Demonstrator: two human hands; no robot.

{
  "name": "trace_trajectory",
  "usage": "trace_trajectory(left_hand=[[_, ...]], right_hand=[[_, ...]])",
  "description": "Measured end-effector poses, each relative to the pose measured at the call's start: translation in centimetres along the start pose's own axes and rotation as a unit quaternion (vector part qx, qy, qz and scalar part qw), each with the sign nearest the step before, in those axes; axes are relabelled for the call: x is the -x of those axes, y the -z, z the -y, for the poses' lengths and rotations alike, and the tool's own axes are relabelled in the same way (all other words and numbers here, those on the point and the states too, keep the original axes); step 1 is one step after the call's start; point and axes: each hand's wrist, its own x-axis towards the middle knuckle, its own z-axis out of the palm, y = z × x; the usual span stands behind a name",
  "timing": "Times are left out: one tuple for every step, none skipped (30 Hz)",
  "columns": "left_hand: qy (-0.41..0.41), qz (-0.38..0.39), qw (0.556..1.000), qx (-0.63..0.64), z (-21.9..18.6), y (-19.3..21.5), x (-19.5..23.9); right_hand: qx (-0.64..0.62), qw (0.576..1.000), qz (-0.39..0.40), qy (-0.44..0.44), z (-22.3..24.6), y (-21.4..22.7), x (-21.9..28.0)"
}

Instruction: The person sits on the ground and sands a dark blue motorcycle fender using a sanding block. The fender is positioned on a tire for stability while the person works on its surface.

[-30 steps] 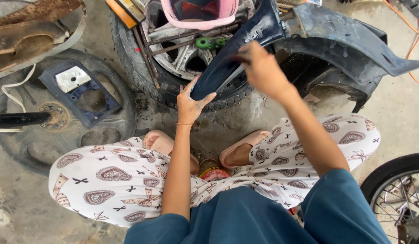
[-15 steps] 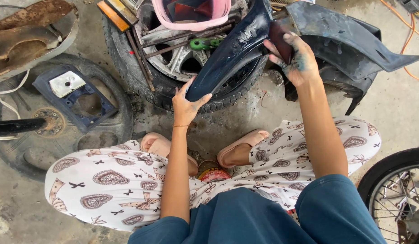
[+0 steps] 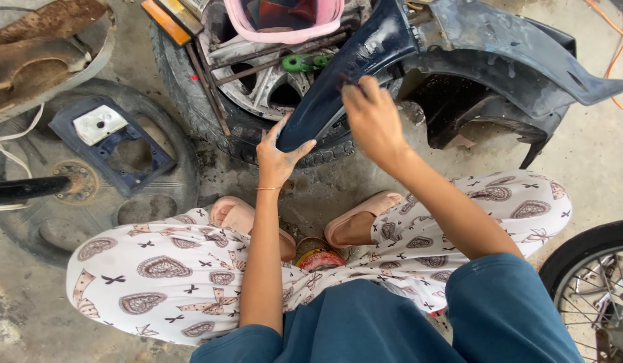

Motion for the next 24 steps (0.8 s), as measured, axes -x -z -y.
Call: trace_trajectory(left_hand=[[0.005, -0.001, 1.000, 0.000, 0.1, 0.0, 0.1], [-0.004, -0.008, 1.000, -0.001, 0.2, 0.0, 0.1], [-0.016, -0.014, 1.000, -0.001, 0.3, -0.2, -0.2], [-0.014, -0.015, 1.000, 0.002, 0.6, -0.5, 0.1], [-0.018, -0.018, 1.000, -0.005, 0.8, -0.5, 0.0], [-0.023, -0.021, 0.999, -0.013, 1.0, -0.5, 0.0], [-0.022, -0.022, 0.999, -0.012, 0.9, -0.5, -0.1], [-0.028, -0.024, 0.999, -0.013, 0.7, -0.6, -0.1], [-0.034, -0.025, 0.999, -0.013, 0.6, -0.7, 0.1], [-0.032, -0.023, 0.999, -0.012, 0.7, -0.7, 0.3], [-0.036, -0.024, 0.999, -0.008, 0.8, -0.7, 0.1], [-0.040, -0.025, 0.999, -0.005, 0.8, -0.6, 0.0], [-0.040, -0.031, 0.999, -0.003, 0.9, -0.7, -0.1], [-0.038, -0.028, 0.999, 0.000, 1.0, -0.7, -0.2], [-0.035, -0.023, 0.999, 0.002, 1.1, -0.8, -0.1], [-0.035, -0.027, 0.999, 0.003, 0.9, -0.8, -0.2], [-0.041, -0.030, 0.999, 0.001, 0.7, -0.7, 0.0], [-0.047, -0.033, 0.998, -0.001, 0.6, -0.8, 0.1], [-0.044, -0.034, 0.998, -0.001, 0.6, -0.9, 0.2], [-0.043, -0.036, 0.998, -0.003, 0.6, -1.0, 0.3], [-0.045, -0.041, 0.998, -0.006, 0.5, -1.0, -0.1], [-0.046, -0.044, 0.998, -0.006, 0.8, -1.1, 0.0], [-0.051, -0.045, 0.998, -0.006, 1.0, -1.1, 0.0], [-0.055, -0.045, 0.997, -0.007, 1.3, -1.3, -0.1]], right_hand=[[-0.003, 1.000, 0.003, 0.003, -1.2, -1.0, -0.2], [0.031, 0.999, -0.028, -0.019, -2.4, -1.9, -0.4], [0.068, 0.995, -0.062, -0.040, -3.9, -2.9, -0.7], [0.069, 0.995, -0.060, -0.038, -2.8, -2.7, 0.0], [0.055, 0.998, -0.041, -0.011, -1.7, -2.6, 0.3], [0.041, 0.999, -0.021, 0.015, -0.6, -2.5, 0.6], [0.041, 0.999, -0.021, 0.016, -0.7, -1.9, 0.4], [0.029, 0.999, -0.006, 0.029, -0.8, -1.3, 0.3], [0.016, 0.999, 0.012, 0.041, -0.8, -0.7, 0.4], [0.016, 0.999, 0.014, 0.041, -1.6, -0.4, -0.1], [0.077, 0.997, 0.014, 0.021, -2.5, -0.2, -1.0], [0.138, 0.990, 0.014, 0.000, -3.5, 0.0, -2.0], [0.139, 0.990, 0.011, 0.005, -2.1, 0.5, -1.7], [0.108, 0.993, 0.027, 0.035, -0.8, 1.0, -1.5], [0.077, 0.994, 0.044, 0.063, 0.7, 1.6, -1.0], [0.077, 0.994, 0.042, 0.067, 0.3, 0.1, -0.8], [0.081, 0.994, 0.039, 0.056, 0.1, -1.3, -0.3], [0.084, 0.995, 0.035, 0.044, -0.2, -2.8, 0.1], [0.083, 0.995, 0.036, 0.046, -0.8, -2.1, -0.4], [0.133, 0.987, 0.091, 0.027, -1.3, -1.4, -1.0], [0.183, 0.973, 0.141, 0.008, -2.0, -0.9, -2.1], [0.183, 0.973, 0.138, 0.010, -0.4, 0.2, -1.6], [0.144, 0.984, 0.096, 0.047, 1.1, 1.2, -1.2], [0.104, 0.989, 0.054, 0.084, 2.6, 2.1, -0.7]])
